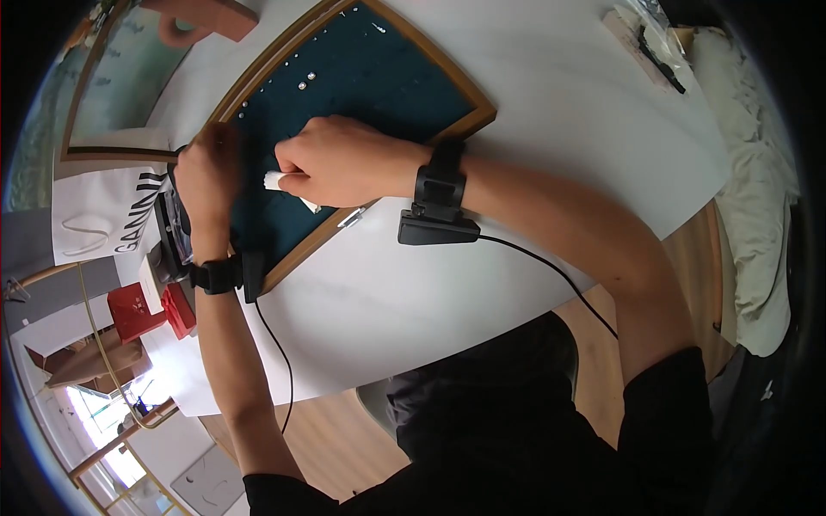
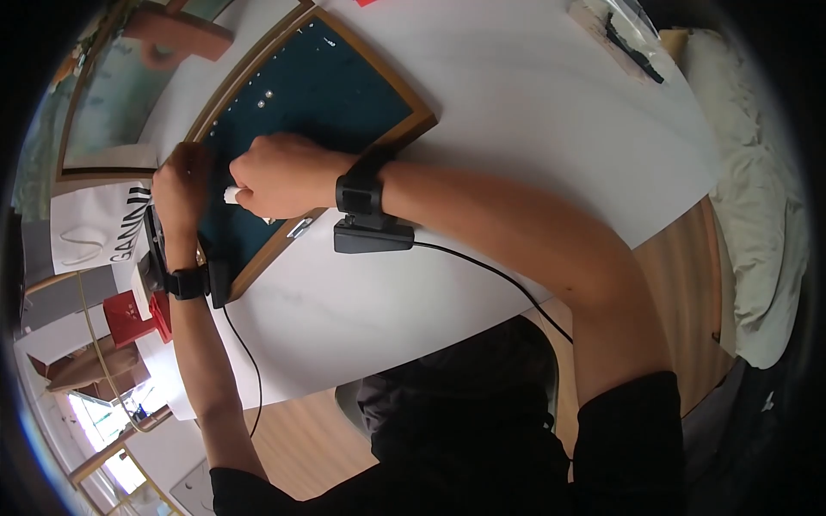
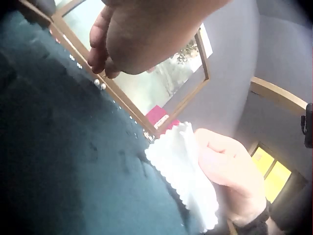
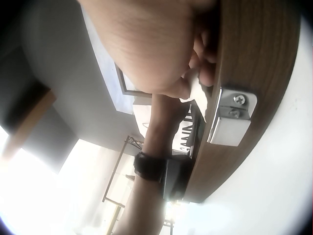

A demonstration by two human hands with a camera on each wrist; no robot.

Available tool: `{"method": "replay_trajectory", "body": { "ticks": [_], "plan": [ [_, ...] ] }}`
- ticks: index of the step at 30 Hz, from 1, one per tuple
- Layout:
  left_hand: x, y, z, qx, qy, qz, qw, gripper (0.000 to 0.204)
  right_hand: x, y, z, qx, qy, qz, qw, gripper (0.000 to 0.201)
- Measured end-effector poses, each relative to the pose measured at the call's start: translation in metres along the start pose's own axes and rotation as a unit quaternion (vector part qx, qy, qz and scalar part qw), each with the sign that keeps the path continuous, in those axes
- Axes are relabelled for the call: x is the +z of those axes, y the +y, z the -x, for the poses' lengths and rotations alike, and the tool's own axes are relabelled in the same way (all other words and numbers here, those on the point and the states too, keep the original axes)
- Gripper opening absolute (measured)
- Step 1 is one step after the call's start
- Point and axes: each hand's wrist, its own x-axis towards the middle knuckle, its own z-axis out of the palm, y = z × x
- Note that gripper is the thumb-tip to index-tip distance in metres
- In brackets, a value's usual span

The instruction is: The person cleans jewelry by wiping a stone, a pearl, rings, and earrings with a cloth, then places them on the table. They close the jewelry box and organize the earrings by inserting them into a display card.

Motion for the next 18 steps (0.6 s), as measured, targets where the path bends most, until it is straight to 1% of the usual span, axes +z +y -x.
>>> {"method": "replay_trajectory", "body": {
  "ticks": [2,3,4,5,6,7,8,10,11,14,16,18],
  "plan": [
    [-0.002,-0.011,-0.001,-0.047,0.044,0.116,0.991,0.018,-0.002,-0.002,0.001,0.012,-0.013,-0.002,1.000,0.022],
    [-0.006,-0.011,0.002,-0.070,0.020,0.178,0.981,0.021,-0.002,-0.001,0.001,0.009,-0.006,-0.007,1.000,0.022],
    [-0.008,-0.009,0.008,-0.069,0.020,0.179,0.981,0.021,-0.002,-0.001,0.002,0.006,0.001,-0.013,1.000,0.023],
    [-0.010,-0.006,0.017,-0.098,-0.011,0.288,0.953,0.022,-0.001,0.001,0.001,0.008,0.001,-0.013,1.000,0.023],
    [-0.013,0.000,0.027,-0.126,-0.042,0.393,0.910,0.023,0.001,0.003,0.000,-0.002,0.028,-0.023,0.999,0.021],
    [-0.015,0.008,0.036,-0.149,-0.061,0.451,0.878,0.020,0.003,0.005,-0.001,-0.012,0.053,-0.033,0.998,0.021],
    [-0.018,0.016,0.045,-0.151,-0.060,0.452,0.877,0.020,0.004,0.007,-0.003,-0.012,0.050,-0.032,0.998,0.021],
    [-0.021,0.033,0.058,-0.196,-0.027,0.524,0.828,0.017,0.008,0.010,-0.005,-0.018,0.132,-0.080,0.988,0.017],
    [-0.019,0.040,0.063,-0.196,-0.016,0.571,0.797,0.014,0.008,0.012,-0.005,-0.020,0.139,-0.084,0.986,0.019],
    [-0.001,0.041,0.075,-0.185,-0.032,0.592,0.783,0.013,0.005,0.011,-0.005,-0.025,0.128,-0.093,0.987,0.020],
    [-0.002,0.042,0.077,-0.199,-0.035,0.599,0.775,0.013,0.001,0.009,-0.003,-0.027,0.111,-0.085,0.990,0.021],
    [-0.002,0.039,0.078,-0.196,-0.052,0.626,0.753,0.013,-0.002,0.006,-0.002,-0.026,0.073,-0.100,0.992,0.021]
  ]
}}
